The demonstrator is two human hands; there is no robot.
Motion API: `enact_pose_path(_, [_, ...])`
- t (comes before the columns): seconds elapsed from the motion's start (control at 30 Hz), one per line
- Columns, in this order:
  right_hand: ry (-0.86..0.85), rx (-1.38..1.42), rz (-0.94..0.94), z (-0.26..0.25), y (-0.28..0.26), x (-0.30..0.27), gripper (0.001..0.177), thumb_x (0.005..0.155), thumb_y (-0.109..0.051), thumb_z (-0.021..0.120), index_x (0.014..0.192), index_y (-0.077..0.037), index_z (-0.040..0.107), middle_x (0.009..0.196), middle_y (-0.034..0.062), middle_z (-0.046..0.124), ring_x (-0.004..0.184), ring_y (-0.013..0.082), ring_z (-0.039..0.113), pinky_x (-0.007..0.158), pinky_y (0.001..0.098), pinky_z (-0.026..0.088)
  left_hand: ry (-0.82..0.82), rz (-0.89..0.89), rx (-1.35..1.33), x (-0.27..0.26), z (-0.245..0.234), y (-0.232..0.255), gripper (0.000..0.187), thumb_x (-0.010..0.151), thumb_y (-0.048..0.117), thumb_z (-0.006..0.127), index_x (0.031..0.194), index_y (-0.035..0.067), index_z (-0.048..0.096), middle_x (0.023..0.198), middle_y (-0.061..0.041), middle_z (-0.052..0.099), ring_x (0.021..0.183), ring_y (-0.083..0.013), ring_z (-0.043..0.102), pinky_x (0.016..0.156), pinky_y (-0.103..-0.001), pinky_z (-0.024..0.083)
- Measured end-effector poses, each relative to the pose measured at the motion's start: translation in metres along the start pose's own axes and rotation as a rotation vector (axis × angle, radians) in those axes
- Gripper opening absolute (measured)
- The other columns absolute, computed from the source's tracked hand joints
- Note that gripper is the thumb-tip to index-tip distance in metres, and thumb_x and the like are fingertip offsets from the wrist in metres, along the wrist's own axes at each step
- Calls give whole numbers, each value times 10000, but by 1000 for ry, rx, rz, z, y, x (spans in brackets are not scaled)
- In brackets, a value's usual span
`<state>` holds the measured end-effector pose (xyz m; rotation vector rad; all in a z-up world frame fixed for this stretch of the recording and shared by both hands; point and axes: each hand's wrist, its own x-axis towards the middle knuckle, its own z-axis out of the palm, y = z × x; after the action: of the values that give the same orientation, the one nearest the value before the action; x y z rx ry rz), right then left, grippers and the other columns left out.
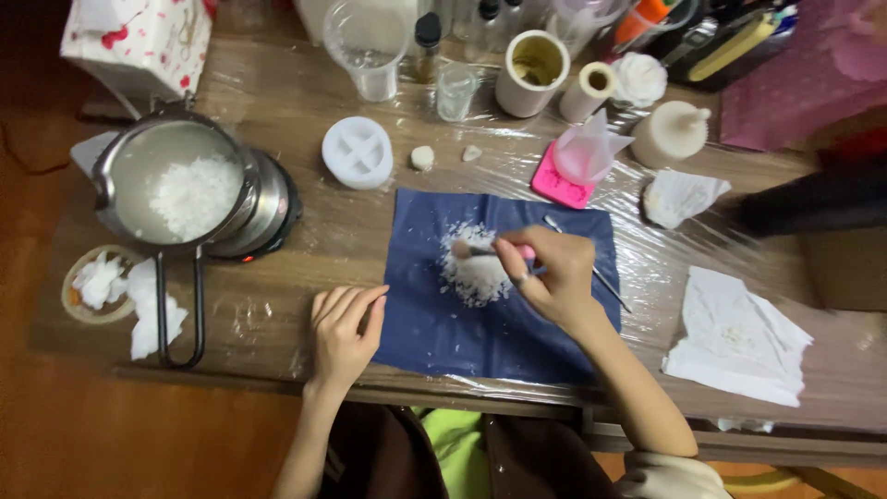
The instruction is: Preparing wax flakes and transferring them to a melting pot using a spoon and brush
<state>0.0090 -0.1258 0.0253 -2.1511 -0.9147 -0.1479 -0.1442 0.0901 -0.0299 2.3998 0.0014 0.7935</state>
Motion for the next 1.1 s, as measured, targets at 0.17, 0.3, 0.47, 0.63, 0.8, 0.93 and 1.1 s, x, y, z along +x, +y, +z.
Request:
enact_pose_path(0.17, [140, 53, -39, -17, 2, -7, 159, 903, -121, 587, 771, -48, 634, 588, 12, 527, 492, 128, 453, 509, 255, 346, -62, 44, -11, 9, -3, 16, 142, 913, 76, 526, 886, 61, 664, 816, -12, 672, 708, -183, 588, 665, -313, 372])
enact_pose_path(0.3, [47, 92, 89, -36, 27, -2, 263, 918, -184, 570, 673, -94, 540, 562, -34, 407, 523, 72, 350, 499, 242, 286, -72, 59, -28, -10, 12, 9, 119, 897, 81, 547, 913, 88, 665, 836, 16, 678, 724, -156, 596, 699, -309, 385])
enact_pose_path(0.47, [493, 99, 211, -91, 60, 62, 436, 1007, -303, 478, 620, -104, 486, 622, 7, 531, 621, 115, 487, 620, 289, 360, -22, 45, -62, -13, 15, 1, 118, 879, 91, 559, 896, 93, 675, 766, 10, 670, 667, -143, 606, 680, -300, 390])
enact_pose_path(0.63, [476, -218, 229, -92, 120, 154, 234, 947, -302, 559, 833, -97, 561, 695, 42, 600, 628, 194, 544, 565, 353, 385, -17, 46, -41, -16, 18, -3, 119, 865, 101, 572, 887, 103, 688, 772, 24, 692, 673, -126, 624, 694, -285, 404])
enact_pose_path(0.8, [356, -700, 252, -68, 197, 201, 348, 868, -330, 718, 862, -36, 532, 725, 161, 627, 609, 344, 601, 474, 459, 480, -10, 43, -24, -16, 19, -3, 108, 862, 107, 580, 886, 106, 686, 809, 22, 700, 684, -130, 631, 711, -288, 416])
enact_pose_path(0.93, [519, -1080, 160, -81, 231, 219, 102, 835, -237, 551, 775, -154, 564, 627, 70, 592, 501, 279, 606, 415, 406, 471, -31, 50, -34, -11, 11, 5, 116, 876, 94, 573, 897, 85, 686, 764, 12, 682, 660, -134, 614, 694, -294, 423])
enact_pose_path(1.1, [888, -1045, -240, -146, 159, 182, 160, 522, -116, 532, 556, -196, 398, 479, -36, 336, 429, 93, 303, 408, 306, 220, -47, 52, -62, -9, 10, 5, 123, 887, 84, 545, 895, 81, 668, 766, 18, 670, 664, -130, 600, 706, -291, 401])
